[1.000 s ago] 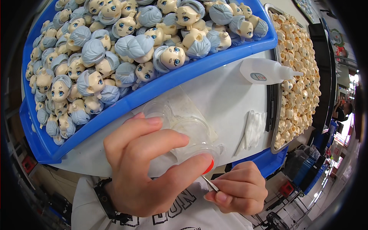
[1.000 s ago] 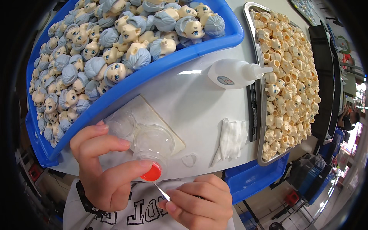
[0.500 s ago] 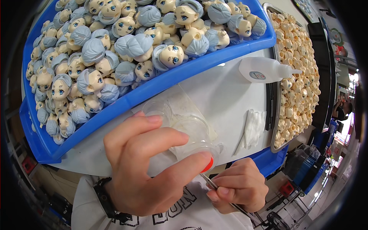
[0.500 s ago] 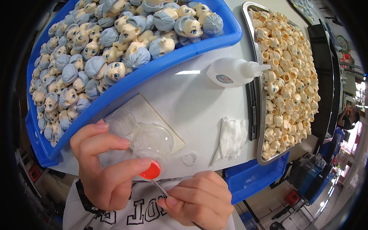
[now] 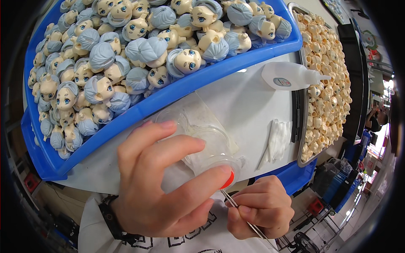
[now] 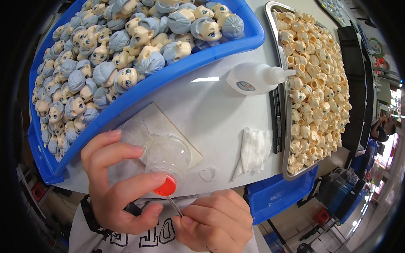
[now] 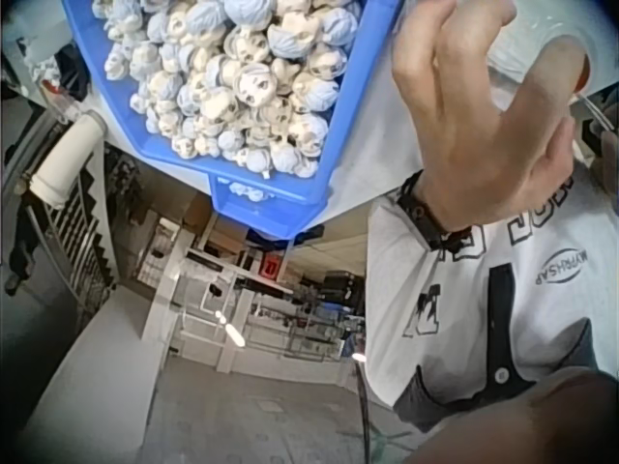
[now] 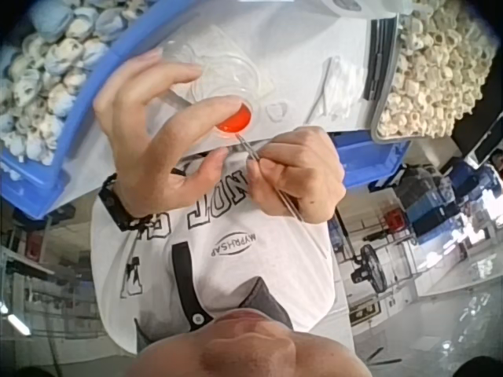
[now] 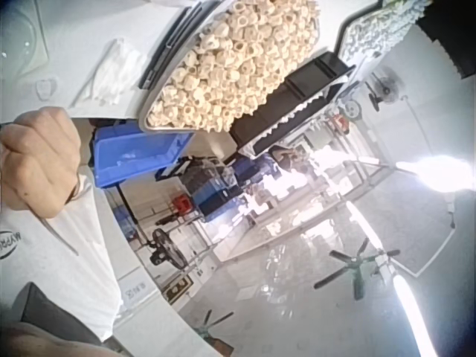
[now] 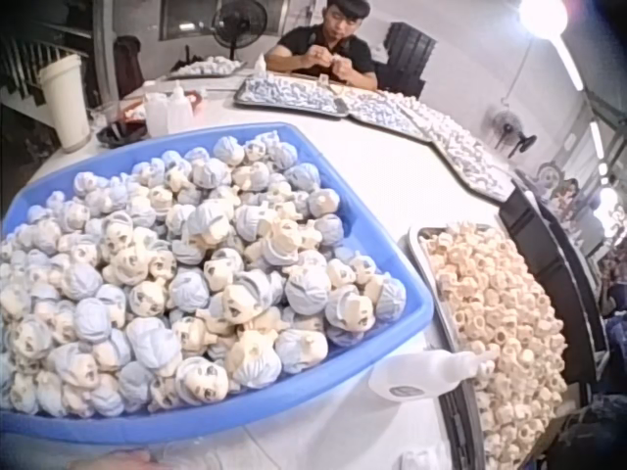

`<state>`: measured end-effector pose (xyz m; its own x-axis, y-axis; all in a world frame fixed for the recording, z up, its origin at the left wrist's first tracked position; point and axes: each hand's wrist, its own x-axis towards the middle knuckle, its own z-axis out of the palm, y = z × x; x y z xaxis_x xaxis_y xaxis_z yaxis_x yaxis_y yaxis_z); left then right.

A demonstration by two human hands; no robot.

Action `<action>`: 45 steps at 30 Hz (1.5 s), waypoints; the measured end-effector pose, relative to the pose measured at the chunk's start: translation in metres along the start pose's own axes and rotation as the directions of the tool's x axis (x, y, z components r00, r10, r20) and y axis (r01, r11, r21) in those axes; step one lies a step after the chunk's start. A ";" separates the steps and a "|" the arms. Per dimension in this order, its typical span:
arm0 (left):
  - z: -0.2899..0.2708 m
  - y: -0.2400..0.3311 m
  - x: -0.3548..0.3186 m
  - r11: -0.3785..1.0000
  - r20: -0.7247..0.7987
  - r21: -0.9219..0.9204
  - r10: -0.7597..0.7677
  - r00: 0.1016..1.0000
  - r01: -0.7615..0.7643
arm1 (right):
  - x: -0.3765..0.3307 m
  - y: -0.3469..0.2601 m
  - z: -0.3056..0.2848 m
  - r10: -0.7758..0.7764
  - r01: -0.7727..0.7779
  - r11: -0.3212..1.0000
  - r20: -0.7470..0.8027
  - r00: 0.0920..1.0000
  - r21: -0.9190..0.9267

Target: The person stirs a small amount of red liquid in a clear plastic cup using a metal tool. The person holds the cup steady with one hand while mixing the contents with the other. The workspace contains trays of doll heads and other manufacturing materials.

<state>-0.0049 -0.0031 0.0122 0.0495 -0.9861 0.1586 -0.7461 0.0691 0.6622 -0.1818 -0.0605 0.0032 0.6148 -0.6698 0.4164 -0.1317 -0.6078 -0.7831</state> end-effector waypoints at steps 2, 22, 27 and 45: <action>0.000 -0.001 0.000 1.000 -0.005 -0.005 0.004 1.000 -0.004 | 0.003 0.001 -0.002 -0.013 0.013 1.000 0.034 0.999 0.017; 0.006 -0.005 0.001 0.996 -0.023 -0.079 0.026 0.999 -0.028 | -0.001 -0.008 -0.004 0.059 -0.057 0.996 0.029 0.998 -0.073; 0.004 -0.005 -0.002 0.997 -0.027 -0.074 0.017 0.999 -0.019 | -0.004 -0.005 -0.012 0.029 -0.029 0.999 0.021 0.999 0.022; 0.004 -0.004 -0.001 0.998 -0.014 -0.061 0.030 0.999 -0.031 | 0.008 -0.013 -0.003 0.073 -0.072 0.997 0.082 0.994 -0.015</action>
<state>-0.0043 -0.0028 0.0068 0.0365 -0.9814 0.1886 -0.7054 0.1084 0.7005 -0.1775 -0.0590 0.0176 0.6655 -0.6748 0.3190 -0.1873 -0.5647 -0.8038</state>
